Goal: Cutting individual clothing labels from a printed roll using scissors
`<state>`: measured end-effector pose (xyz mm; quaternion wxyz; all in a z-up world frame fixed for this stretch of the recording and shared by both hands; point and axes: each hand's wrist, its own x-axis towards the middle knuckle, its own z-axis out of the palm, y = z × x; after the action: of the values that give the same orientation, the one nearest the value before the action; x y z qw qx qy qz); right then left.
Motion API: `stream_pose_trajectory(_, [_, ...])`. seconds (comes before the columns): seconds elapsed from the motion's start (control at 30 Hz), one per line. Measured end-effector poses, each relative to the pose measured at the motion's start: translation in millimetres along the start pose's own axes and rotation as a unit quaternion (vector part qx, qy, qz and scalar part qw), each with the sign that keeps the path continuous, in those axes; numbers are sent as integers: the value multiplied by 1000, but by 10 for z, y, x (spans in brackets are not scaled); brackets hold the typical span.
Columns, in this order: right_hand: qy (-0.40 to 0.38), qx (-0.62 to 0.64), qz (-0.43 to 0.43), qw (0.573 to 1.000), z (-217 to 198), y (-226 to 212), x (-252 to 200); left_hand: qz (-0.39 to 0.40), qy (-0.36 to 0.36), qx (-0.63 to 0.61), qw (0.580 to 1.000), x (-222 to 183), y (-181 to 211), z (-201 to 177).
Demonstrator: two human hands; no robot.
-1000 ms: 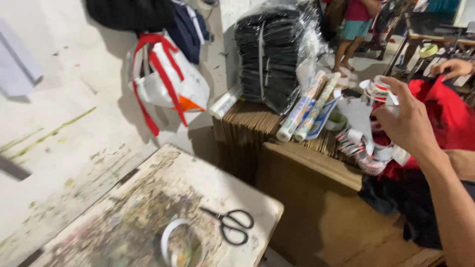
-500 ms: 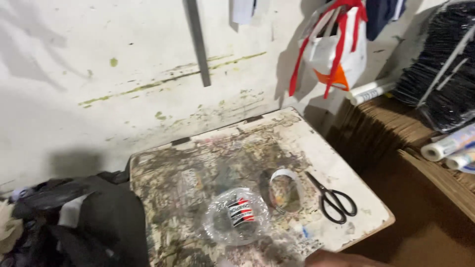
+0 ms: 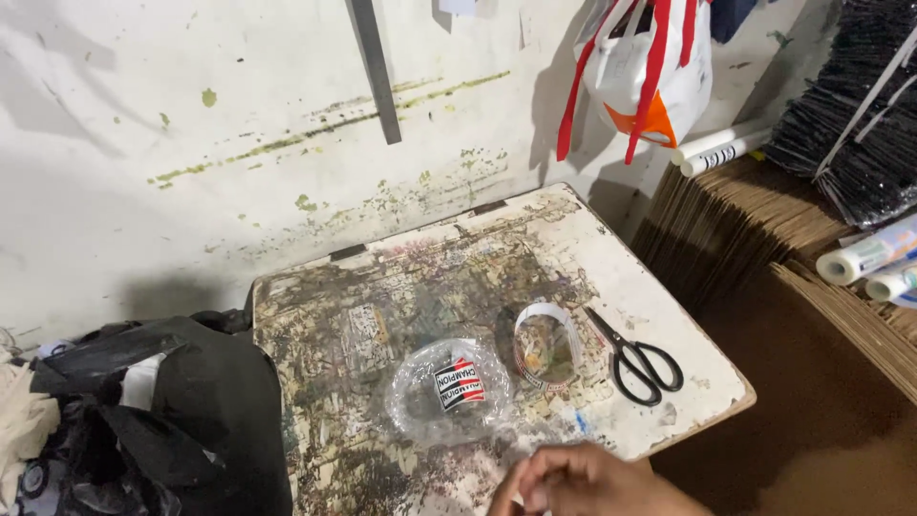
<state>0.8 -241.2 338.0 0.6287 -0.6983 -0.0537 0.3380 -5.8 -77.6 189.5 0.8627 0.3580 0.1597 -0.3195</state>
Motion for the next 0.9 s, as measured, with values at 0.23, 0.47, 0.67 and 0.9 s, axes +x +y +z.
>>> stream_pose_trajectory(0.23, [237,-335,-52,910,-1380,499,1172,-8,-31,-26,999,155,167,-373])
stream_pose_trajectory(0.47, [243,-500,-80,827,-1364,361,1249,66,39,42,996,-396,583,-95])
stream_pose_trajectory(0.67, [346,-543,-252,722,-736,-210,-12,-191,-140,-171,956,797,-166,-1151])
stream_pose_trajectory(0.9, [514,-551,-43,655,-94,1565,178,-17,-130,-310,941,-185,371,628])
